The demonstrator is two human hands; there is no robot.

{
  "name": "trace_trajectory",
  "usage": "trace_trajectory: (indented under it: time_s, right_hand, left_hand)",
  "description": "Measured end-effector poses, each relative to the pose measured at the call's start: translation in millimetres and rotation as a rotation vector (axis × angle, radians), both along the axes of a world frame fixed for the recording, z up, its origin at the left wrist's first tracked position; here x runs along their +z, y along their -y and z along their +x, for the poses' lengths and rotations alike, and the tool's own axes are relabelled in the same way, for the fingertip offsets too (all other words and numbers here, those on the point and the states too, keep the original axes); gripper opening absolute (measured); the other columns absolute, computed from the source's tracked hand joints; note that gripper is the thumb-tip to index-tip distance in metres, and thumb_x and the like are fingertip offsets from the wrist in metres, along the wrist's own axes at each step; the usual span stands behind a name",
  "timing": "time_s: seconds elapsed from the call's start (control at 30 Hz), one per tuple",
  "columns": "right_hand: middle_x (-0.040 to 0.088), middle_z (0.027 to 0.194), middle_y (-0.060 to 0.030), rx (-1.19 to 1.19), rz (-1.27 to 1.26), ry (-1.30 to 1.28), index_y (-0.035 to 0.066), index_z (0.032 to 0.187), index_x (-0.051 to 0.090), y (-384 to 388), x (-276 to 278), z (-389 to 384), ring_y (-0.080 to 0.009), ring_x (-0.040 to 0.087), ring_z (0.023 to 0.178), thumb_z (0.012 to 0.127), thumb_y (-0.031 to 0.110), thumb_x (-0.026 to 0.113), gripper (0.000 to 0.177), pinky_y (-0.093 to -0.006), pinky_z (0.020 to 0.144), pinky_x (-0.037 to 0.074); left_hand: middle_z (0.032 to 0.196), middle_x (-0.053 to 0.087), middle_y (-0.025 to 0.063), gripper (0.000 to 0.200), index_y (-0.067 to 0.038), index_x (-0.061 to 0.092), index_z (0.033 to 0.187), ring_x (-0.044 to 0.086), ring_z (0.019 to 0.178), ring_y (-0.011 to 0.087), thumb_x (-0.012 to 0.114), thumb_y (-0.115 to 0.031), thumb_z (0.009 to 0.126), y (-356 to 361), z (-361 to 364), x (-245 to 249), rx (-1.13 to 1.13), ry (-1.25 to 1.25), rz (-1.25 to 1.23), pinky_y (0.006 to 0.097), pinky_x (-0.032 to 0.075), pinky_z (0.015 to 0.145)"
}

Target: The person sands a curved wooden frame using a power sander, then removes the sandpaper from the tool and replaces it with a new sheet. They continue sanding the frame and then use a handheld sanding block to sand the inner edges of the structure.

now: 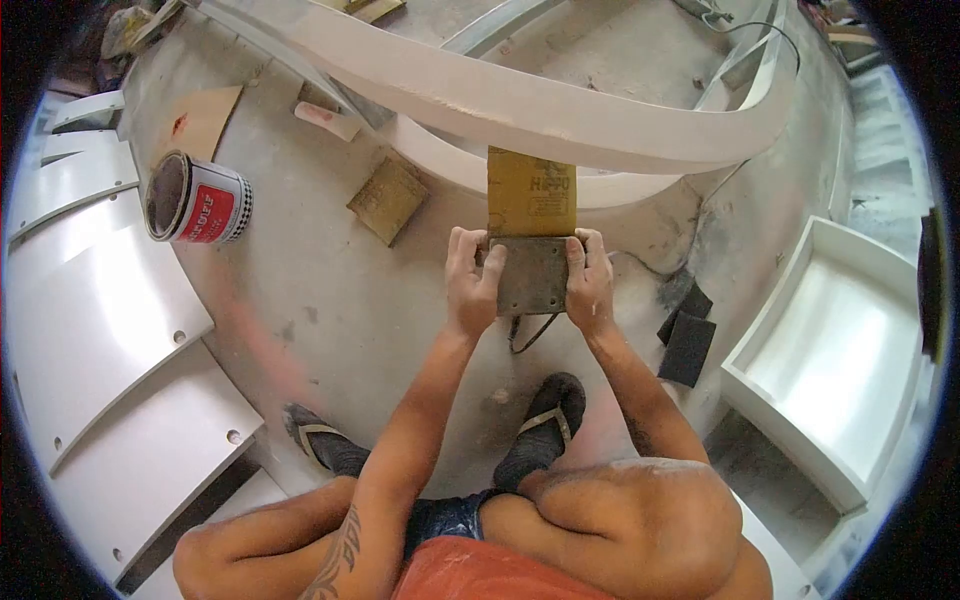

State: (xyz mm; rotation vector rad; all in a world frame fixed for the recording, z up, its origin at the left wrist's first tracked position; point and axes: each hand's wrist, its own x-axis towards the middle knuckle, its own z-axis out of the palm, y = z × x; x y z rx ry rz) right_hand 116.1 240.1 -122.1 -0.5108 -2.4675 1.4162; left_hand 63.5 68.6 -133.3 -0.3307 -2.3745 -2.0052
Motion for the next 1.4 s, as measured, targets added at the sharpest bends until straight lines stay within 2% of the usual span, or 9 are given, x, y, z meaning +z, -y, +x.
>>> trace_trajectory:
  time_s: [0.27, 0.43, 0.67, 0.73, 0.97, 1.17, 1.4]
  right_hand:
    - [0.063, 0.100, -0.0235, 0.028, 0.001, 0.021, 0.000, 0.111, 0.058, 1, 6, -6, -0.0400, 0.063, 0.094, 0.109, 0.030, 0.048, 0.032, -0.0450, 0.085, 0.048]
    - [0.064, 0.101, -0.0233, 0.033, -0.012, 0.018, 0.000, 0.113, 0.058, 2, 6, -3, -0.0391, 0.063, 0.095, 0.109, 0.033, 0.049, 0.035, -0.0445, 0.086, 0.048]
    - [0.064, 0.100, -0.0219, 0.040, -0.034, -0.002, -0.001, 0.113, 0.058, 5, 6, -4, -0.0369, 0.063, 0.093, 0.109, 0.033, 0.049, 0.035, -0.0428, 0.085, 0.049]
    - [0.065, 0.099, -0.0215, 0.044, -0.039, 0.008, -0.001, 0.112, 0.058, 8, 12, -6, -0.0367, 0.063, 0.092, 0.109, 0.031, 0.049, 0.034, -0.0423, 0.085, 0.049]
    - [0.066, 0.100, -0.0212, 0.028, 0.007, 0.013, 0.000, 0.112, 0.059, 4, 0, -5, -0.0360, 0.064, 0.095, 0.108, 0.029, 0.050, 0.031, -0.0430, 0.087, 0.048]
    - [0.065, 0.103, -0.0215, 0.014, 0.010, 0.016, 0.001, 0.114, 0.058, 5, 2, -1, -0.0388, 0.063, 0.096, 0.108, 0.028, 0.049, 0.029, -0.0447, 0.087, 0.048]
    - [0.063, 0.096, -0.0208, 0.011, 0.028, -0.024, 0.001, 0.109, 0.059, 6, 3, -3, -0.0380, 0.062, 0.090, 0.109, 0.031, 0.048, 0.032, -0.0439, 0.083, 0.048]
  left_hand:
    - [0.092, 0.045, 0.0104, 0.018, 0.001, 0.054, 0.100, 0.047, 0.083, 0.0244, 0.057, -0.017, 0.100, 5, 2, -2, 0.043, -0.051, -0.081, 0.0367, 0.041, 0.076]
    - [0.094, 0.047, 0.0085, 0.009, 0.001, 0.055, 0.103, 0.048, 0.086, 0.0194, 0.049, -0.006, 0.102, 11, 6, -27, 0.030, 0.070, 0.146, 0.0302, 0.042, 0.081]
    - [0.091, 0.048, 0.0073, 0.006, 0.000, 0.056, 0.102, 0.049, 0.083, 0.0168, 0.050, -0.003, 0.101, 14, 5, -25, 0.043, 0.012, 0.076, 0.0288, 0.043, 0.077]
    - [0.090, 0.049, 0.0070, 0.005, 0.000, 0.056, 0.099, 0.050, 0.082, 0.0173, 0.052, -0.001, 0.100, 15, 6, -30, 0.064, 0.008, 0.140, 0.0289, 0.043, 0.075]
    - [0.088, 0.051, 0.0076, 0.005, 0.000, 0.057, 0.098, 0.051, 0.081, 0.0179, 0.053, -0.001, 0.099, 13, 6, -29, 0.095, 0.000, 0.112, 0.0292, 0.043, 0.075]
    - [0.089, 0.052, 0.0081, 0.006, 0.001, 0.059, 0.100, 0.053, 0.081, 0.0179, 0.053, -0.001, 0.099, 13, 6, -22, 0.081, -0.026, 0.085, 0.0292, 0.044, 0.075]
    - [0.091, 0.055, 0.0073, 0.008, 0.002, 0.061, 0.102, 0.055, 0.084, 0.0171, 0.054, -0.001, 0.099, 16, 6, -26, 0.057, -0.016, 0.117, 0.0287, 0.045, 0.078]
